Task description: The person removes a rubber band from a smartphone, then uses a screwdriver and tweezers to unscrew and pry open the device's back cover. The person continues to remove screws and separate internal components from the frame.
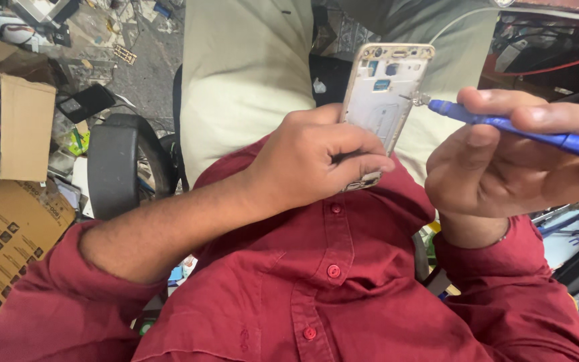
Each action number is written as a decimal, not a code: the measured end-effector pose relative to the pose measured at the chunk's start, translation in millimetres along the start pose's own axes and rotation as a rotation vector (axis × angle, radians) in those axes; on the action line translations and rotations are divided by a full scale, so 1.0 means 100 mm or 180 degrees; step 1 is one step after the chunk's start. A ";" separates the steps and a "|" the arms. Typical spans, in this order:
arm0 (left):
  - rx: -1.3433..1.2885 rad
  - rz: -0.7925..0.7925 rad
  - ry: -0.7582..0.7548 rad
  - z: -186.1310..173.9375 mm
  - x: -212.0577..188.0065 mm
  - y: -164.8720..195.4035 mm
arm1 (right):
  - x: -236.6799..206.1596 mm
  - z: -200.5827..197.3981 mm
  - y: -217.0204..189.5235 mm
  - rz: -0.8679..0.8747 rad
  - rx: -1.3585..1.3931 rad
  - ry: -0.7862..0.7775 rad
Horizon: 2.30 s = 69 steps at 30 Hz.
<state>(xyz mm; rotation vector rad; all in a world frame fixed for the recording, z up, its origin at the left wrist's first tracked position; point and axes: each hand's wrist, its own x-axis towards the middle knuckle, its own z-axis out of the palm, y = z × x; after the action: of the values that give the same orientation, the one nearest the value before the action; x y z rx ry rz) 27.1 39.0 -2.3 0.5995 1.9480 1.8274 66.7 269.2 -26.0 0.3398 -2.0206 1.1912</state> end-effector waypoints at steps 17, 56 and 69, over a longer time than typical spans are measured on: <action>0.0133 0.0103 -0.0030 -0.01 -0.02 -0.02 | -0.02 0.05 0.00 -0.0083 -0.0014 0.0075; 0.0319 0.0270 0.0010 0.05 -0.10 -0.09 | -0.06 -0.02 0.00 -0.0052 0.0144 0.0038; 0.0385 0.0325 -0.0050 0.05 -0.08 -0.10 | -0.05 -0.02 -0.07 -0.0059 -0.0049 -0.0014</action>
<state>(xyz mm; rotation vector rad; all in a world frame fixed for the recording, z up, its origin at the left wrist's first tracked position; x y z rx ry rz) 36.7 38.2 -13.0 0.7623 2.0635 1.7674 74.6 266.4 -24.3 0.3529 -2.0252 1.1639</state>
